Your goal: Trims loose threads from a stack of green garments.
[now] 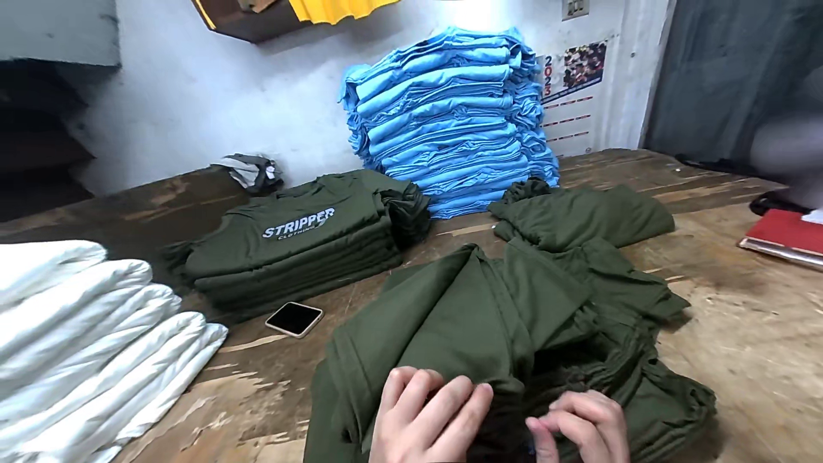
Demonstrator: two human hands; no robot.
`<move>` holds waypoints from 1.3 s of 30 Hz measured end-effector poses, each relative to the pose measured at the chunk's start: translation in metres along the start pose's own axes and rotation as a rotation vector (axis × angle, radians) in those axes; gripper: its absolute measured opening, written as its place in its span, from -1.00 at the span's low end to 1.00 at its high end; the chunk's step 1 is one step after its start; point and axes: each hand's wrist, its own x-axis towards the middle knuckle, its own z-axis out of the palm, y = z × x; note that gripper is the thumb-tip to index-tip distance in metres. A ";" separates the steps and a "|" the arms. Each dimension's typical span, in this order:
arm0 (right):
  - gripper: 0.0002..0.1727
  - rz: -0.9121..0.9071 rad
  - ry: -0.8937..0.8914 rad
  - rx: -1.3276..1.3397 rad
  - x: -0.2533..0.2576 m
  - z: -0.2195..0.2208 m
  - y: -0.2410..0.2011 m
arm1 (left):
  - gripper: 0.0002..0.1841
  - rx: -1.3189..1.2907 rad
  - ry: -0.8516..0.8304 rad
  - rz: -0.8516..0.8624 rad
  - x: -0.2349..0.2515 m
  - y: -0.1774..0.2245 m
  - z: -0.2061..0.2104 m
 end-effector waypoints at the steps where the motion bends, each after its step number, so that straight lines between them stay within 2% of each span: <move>1: -0.78 -0.008 -0.017 -0.021 0.002 -0.001 -0.001 | -0.81 0.001 0.001 -0.011 0.001 0.002 0.001; 3: -0.72 -0.040 -0.035 -0.060 0.007 0.003 0.000 | -0.80 0.007 0.016 -0.021 0.002 0.004 0.006; 6: -0.93 -0.119 0.013 -0.026 0.007 0.001 0.006 | -0.86 0.019 0.031 -0.039 0.004 0.007 0.008; 8: -0.93 -0.111 0.028 -0.003 0.006 -0.004 0.007 | -0.86 0.018 0.013 -0.041 0.006 0.010 0.004; 11: -0.91 -0.086 0.028 0.015 0.002 -0.007 0.006 | -0.79 0.032 -0.040 0.048 0.004 0.016 0.010; 14: -0.88 -0.075 -0.020 0.031 0.001 -0.006 0.003 | -0.77 0.064 -0.011 0.129 0.004 0.012 0.022; 17: -0.79 0.002 -0.118 -0.022 0.006 -0.006 0.004 | -0.84 0.032 -0.024 -0.004 0.007 0.012 0.018; 19: -0.67 0.010 -0.171 -0.035 0.011 -0.003 0.010 | -0.74 0.024 -0.105 -0.093 0.009 0.005 0.012; 21: -0.84 -0.019 -0.145 0.026 0.011 -0.004 0.016 | -0.85 0.000 -0.123 -0.096 0.004 -0.007 0.008; 22: -0.84 -0.035 -0.139 0.056 0.011 -0.007 0.018 | -0.87 -0.018 -0.113 -0.092 0.001 -0.011 0.001; 24: -0.75 -0.031 -0.152 0.070 0.010 -0.016 0.021 | -0.90 -0.006 -0.132 -0.078 -0.001 -0.017 -0.016; 26: -0.68 0.042 -0.174 0.062 0.006 -0.021 0.024 | -0.91 0.039 -0.227 -0.067 -0.004 -0.025 -0.028; 28: -0.67 0.125 -0.214 0.073 0.005 -0.023 0.025 | -0.87 0.034 -0.285 -0.079 -0.007 -0.032 -0.030; 30: -0.67 0.113 -0.258 0.064 0.007 -0.022 0.024 | -0.82 0.019 -0.281 -0.088 -0.007 -0.035 -0.026; 33: -0.25 0.018 -0.310 0.003 0.008 -0.014 0.017 | -0.77 -0.012 -0.273 -0.072 -0.003 -0.035 -0.018; 34: -0.20 0.000 -0.308 -0.019 0.008 -0.011 0.014 | -0.78 -0.024 -0.286 -0.061 -0.002 -0.035 -0.016; 38: -0.24 0.055 -0.332 -0.013 0.007 -0.013 0.007 | -0.77 -0.060 -0.328 -0.094 0.003 -0.033 -0.019; 39: -0.23 0.082 -0.343 0.002 0.006 -0.014 0.005 | -0.68 -0.089 -0.357 -0.124 0.006 -0.029 -0.023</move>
